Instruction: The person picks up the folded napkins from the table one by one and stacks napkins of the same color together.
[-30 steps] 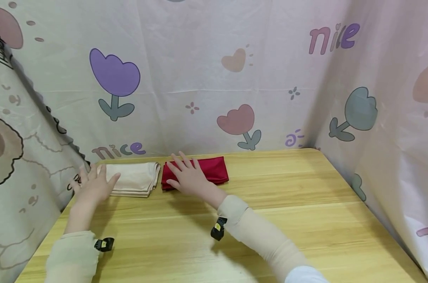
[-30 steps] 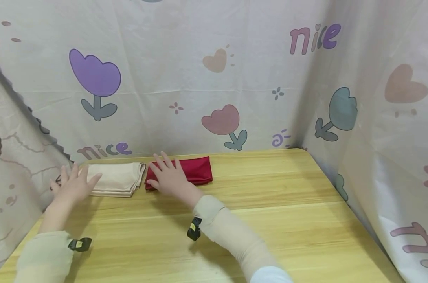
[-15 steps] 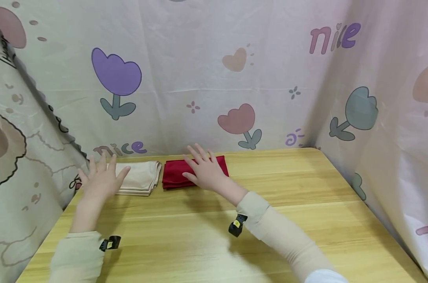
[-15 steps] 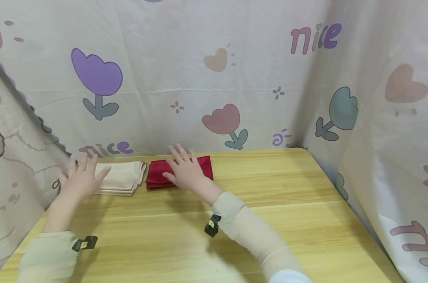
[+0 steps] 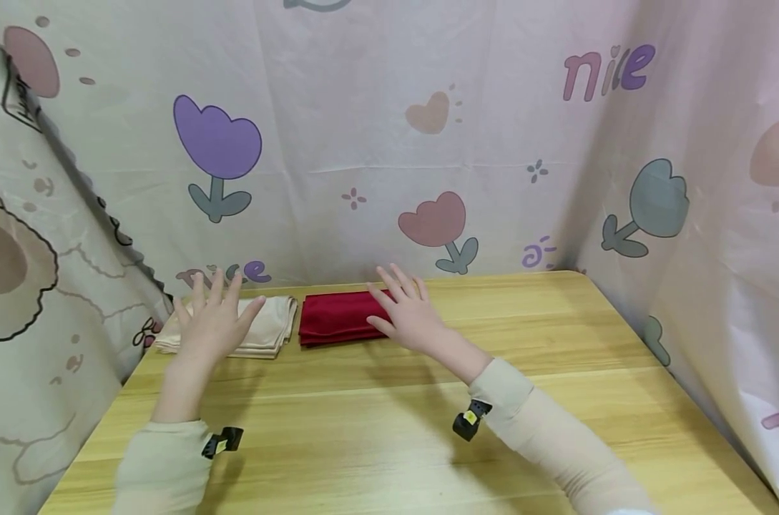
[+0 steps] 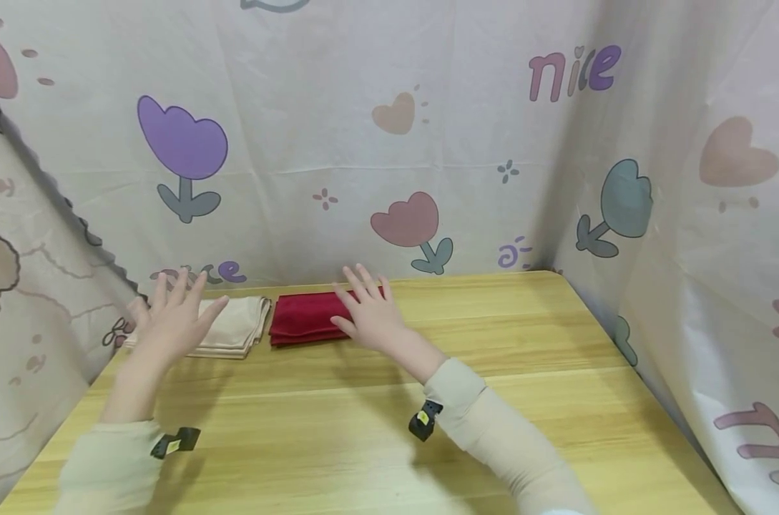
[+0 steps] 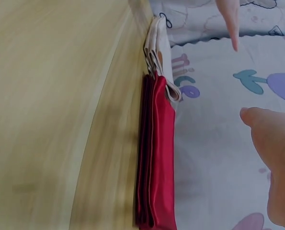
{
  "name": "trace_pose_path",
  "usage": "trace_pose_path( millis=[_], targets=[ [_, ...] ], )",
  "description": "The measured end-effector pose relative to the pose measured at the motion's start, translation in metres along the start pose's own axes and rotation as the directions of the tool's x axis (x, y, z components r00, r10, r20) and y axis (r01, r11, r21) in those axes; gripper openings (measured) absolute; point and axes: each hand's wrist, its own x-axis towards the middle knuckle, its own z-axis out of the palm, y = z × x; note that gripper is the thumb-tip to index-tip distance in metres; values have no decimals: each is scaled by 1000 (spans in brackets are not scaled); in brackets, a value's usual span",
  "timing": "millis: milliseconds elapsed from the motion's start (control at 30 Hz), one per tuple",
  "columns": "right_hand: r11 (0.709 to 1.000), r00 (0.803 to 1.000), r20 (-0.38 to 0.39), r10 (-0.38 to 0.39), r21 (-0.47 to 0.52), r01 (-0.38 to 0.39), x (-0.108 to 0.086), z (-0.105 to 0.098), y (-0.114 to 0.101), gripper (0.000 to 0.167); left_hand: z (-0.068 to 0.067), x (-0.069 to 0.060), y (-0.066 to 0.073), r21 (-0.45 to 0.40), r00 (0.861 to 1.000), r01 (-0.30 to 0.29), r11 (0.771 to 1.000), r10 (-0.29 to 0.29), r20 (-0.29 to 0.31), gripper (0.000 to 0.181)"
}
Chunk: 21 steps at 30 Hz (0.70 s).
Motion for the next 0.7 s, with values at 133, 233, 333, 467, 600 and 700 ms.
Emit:
trace_pose_path(
  millis=[133,233,333,467,600,700],
  targets=[
    [1000,1000,-5,13,25,-13,-9,-3,10,64,-1,2,10,-11,1000,-6,1000,6,15,89],
    [999,1000,4,29,42,-29,-15,-5,17,65,1,2,16,-22,1000,-14,1000,14,25,88],
    [997,999,12,47,57,-47,-20,-6,23,65,2,1,23,-29,999,-18,999,19,31,88],
    [995,997,11,75,64,-75,-29,-8,31,65,5,1,31,-43,999,-10,999,11,44,85],
    [991,993,-22,112,76,-110,-39,-11,42,64,10,2,39,-53,998,-7,999,10,59,83],
    [986,988,-42,146,83,-142,-47,-12,52,64,14,2,45,-52,997,-3,999,7,73,82]
  ],
)
